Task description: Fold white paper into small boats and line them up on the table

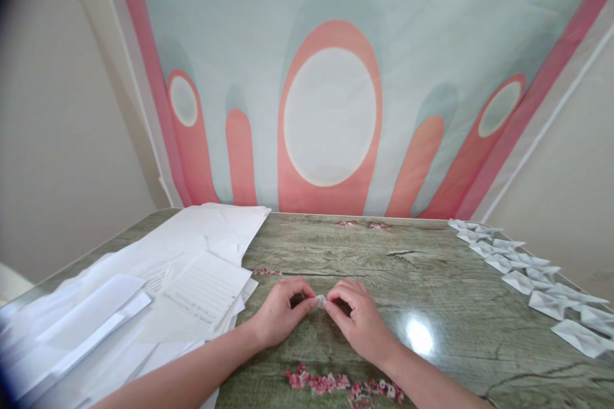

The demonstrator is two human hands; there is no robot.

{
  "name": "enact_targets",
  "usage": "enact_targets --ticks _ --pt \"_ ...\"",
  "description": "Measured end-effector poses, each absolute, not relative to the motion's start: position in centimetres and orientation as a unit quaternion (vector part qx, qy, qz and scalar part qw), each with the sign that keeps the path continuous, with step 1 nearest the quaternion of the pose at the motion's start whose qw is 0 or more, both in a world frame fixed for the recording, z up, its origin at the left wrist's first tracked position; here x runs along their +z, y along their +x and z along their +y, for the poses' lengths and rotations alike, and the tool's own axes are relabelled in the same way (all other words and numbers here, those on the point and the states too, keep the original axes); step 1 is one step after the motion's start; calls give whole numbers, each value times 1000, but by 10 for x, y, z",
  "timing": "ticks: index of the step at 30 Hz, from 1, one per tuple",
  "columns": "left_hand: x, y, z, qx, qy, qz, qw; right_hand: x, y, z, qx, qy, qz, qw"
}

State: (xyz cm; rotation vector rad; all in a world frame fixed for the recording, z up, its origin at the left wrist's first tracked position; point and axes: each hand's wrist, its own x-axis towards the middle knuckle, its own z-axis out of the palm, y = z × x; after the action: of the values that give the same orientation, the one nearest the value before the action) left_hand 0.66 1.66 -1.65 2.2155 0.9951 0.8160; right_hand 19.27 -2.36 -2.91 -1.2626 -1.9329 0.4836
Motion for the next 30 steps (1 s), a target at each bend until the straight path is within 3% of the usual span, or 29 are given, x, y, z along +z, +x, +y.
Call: enact_targets --ticks 30 --pt "-19 8 15 247 855 384 245 -23 193 -26 152 -475 -781 375"
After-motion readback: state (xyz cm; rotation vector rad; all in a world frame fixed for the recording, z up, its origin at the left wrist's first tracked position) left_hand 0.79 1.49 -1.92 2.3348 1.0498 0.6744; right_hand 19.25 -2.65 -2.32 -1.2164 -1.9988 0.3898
